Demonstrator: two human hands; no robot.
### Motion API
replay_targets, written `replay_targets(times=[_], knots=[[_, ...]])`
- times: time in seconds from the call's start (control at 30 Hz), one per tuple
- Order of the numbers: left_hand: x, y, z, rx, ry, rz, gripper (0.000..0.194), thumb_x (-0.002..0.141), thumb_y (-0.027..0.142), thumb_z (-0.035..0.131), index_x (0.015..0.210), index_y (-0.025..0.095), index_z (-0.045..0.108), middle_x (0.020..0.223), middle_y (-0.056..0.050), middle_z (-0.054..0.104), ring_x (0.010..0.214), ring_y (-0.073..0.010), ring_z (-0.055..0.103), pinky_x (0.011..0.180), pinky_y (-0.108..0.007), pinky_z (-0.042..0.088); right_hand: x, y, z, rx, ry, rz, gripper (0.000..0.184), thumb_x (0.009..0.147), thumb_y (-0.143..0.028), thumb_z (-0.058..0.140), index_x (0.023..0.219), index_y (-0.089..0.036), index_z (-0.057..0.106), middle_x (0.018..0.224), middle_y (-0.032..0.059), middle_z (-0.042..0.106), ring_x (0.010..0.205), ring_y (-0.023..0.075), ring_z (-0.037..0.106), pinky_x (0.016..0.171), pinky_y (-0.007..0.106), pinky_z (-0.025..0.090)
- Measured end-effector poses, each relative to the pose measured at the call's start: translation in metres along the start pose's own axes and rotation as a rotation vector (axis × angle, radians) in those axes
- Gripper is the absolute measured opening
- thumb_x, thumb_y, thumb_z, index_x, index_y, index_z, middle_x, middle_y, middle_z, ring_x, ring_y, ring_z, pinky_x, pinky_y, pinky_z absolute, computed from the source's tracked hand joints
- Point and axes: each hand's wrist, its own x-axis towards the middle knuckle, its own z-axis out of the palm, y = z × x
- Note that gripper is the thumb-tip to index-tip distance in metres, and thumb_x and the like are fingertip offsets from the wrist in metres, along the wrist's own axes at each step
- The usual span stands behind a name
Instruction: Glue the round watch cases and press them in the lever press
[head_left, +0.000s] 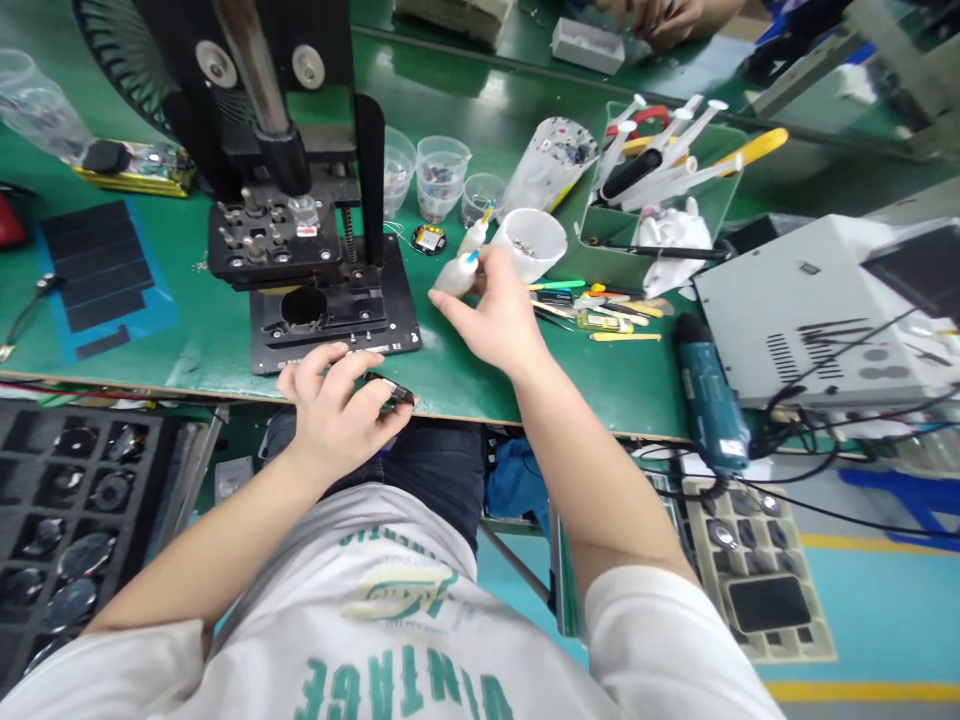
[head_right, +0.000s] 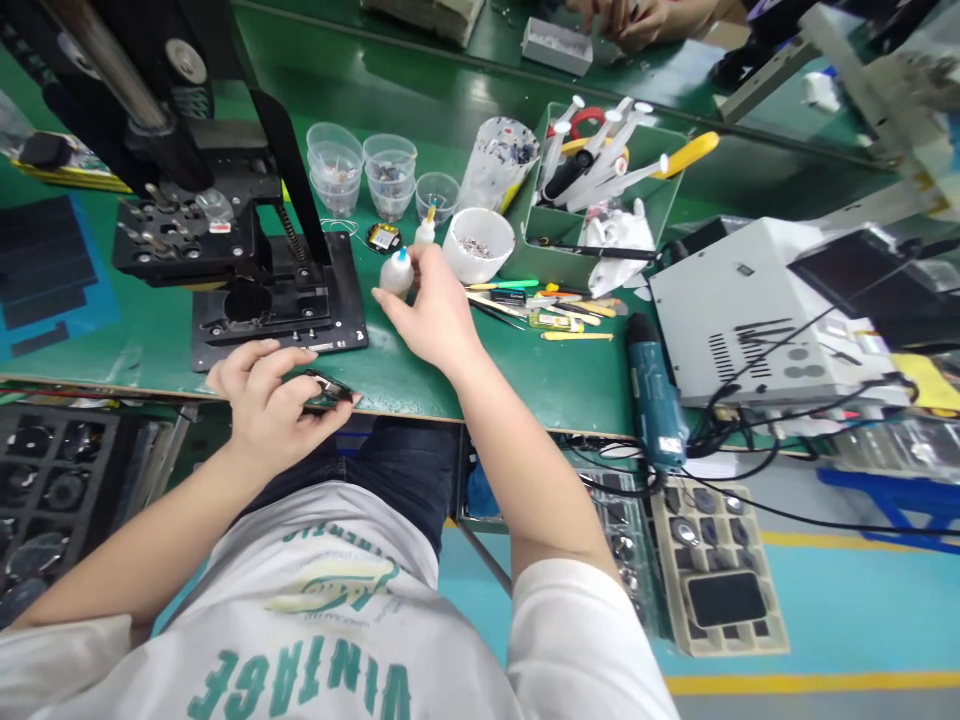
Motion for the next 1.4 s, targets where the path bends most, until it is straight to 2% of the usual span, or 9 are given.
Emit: replay_targets(times=[0.1,0.2,0.37,0.43,0.53,0.63,0.93,1.2,1.4], knots=[[-0.002,-0.001,-0.001,-0.006,-0.020,-0.026,0.036,0.082,0.035,0.091,0.092,0.027,0.057,0.114,-0.005,0.075,0.123,-0.0326,0.058,0.101,-0.050,0.033,0.002,-0.006,-0.003,-0.100,-0.055,0.027,0.049,0.088,-0.031,0.082,0.130,-0.019,0.058,0.117,0.0102,0.075,0.102,0.0312,0.074,0.093,0.052,0.065],[-0.004,-0.001,0.000,-0.030,-0.022,-0.042,0.037,0.079,0.034,0.092,0.090,0.027,0.057,0.114,-0.004,0.075,0.123,-0.0322,0.058,0.102,-0.050,0.033,-0.015,-0.014,-0.018,-0.291,-0.055,0.021,0.056,0.092,-0.036,0.080,0.139,-0.012,0.060,0.128,0.0183,0.073,0.114,0.0360,0.071,0.098,0.053,0.062],[-0.003,-0.003,0.001,-0.037,-0.023,-0.014,0.038,0.080,0.035,0.092,0.094,0.028,0.057,0.115,-0.004,0.074,0.123,-0.0315,0.059,0.100,-0.049,0.036,-0.055,-0.035,-0.041,-0.718,-0.121,0.014,0.029,0.104,-0.028,0.060,0.115,-0.009,0.079,0.110,0.0237,0.076,0.102,0.0396,0.071,0.089,0.055,0.060],[-0.002,-0.004,0.002,-0.047,-0.027,-0.010,0.038,0.081,0.034,0.092,0.095,0.028,0.058,0.116,-0.003,0.073,0.124,-0.0313,0.059,0.100,-0.049,0.036,-0.068,-0.048,-0.042,-0.570,-0.101,-0.106,0.026,0.107,-0.026,0.058,0.113,-0.013,0.081,0.109,0.0193,0.079,0.100,0.0338,0.074,0.090,0.050,0.061],[-0.003,-0.006,0.002,-0.065,-0.046,-0.004,0.037,0.081,0.035,0.091,0.096,0.029,0.059,0.116,-0.003,0.074,0.124,-0.0312,0.058,0.100,-0.049,0.036,-0.082,-0.063,-0.033,-0.120,-0.184,-0.304,0.018,0.107,-0.022,0.065,0.115,-0.019,0.080,0.113,0.0107,0.084,0.102,0.0229,0.079,0.093,0.037,0.063],[-0.004,-0.008,0.002,-0.071,-0.048,0.003,0.035,0.081,0.036,0.091,0.096,0.029,0.060,0.116,-0.004,0.074,0.124,-0.0307,0.058,0.100,-0.048,0.036,-0.087,-0.067,-0.019,0.065,-0.267,-0.370,0.019,0.106,-0.017,0.065,0.118,-0.018,0.079,0.115,0.0094,0.085,0.100,0.0196,0.082,0.089,0.032,0.064],[-0.002,-0.010,0.002,-0.083,-0.077,0.003,0.028,0.082,0.032,0.087,0.092,0.029,0.061,0.114,-0.004,0.074,0.123,-0.0317,0.060,0.098,-0.049,0.037,-0.085,-0.046,-0.006,0.029,-0.296,-0.476,0.033,0.109,-0.021,0.058,0.140,-0.018,0.067,0.117,0.0120,0.084,0.099,0.0215,0.082,0.088,0.037,0.068],[0.002,-0.011,0.002,-0.153,-0.107,-0.018,0.023,0.084,0.025,0.082,0.089,0.027,0.059,0.109,-0.004,0.072,0.120,-0.0304,0.061,0.097,-0.048,0.035,-0.088,-0.047,0.008,-0.083,-0.161,-0.517,0.022,0.103,-0.017,0.056,0.120,-0.017,0.070,0.093,0.0075,0.082,0.081,0.0187,0.078,0.074,0.031,0.063],[0.011,-0.013,0.000,-0.196,-0.123,0.035,0.023,0.085,0.021,0.076,0.091,0.026,0.055,0.106,-0.005,0.068,0.114,-0.0291,0.061,0.094,-0.047,0.035,-0.093,-0.048,0.014,-0.143,-0.085,-0.552,0.020,0.103,-0.017,0.055,0.119,-0.016,0.067,0.089,0.0070,0.079,0.079,0.0190,0.076,0.072,0.031,0.063]])
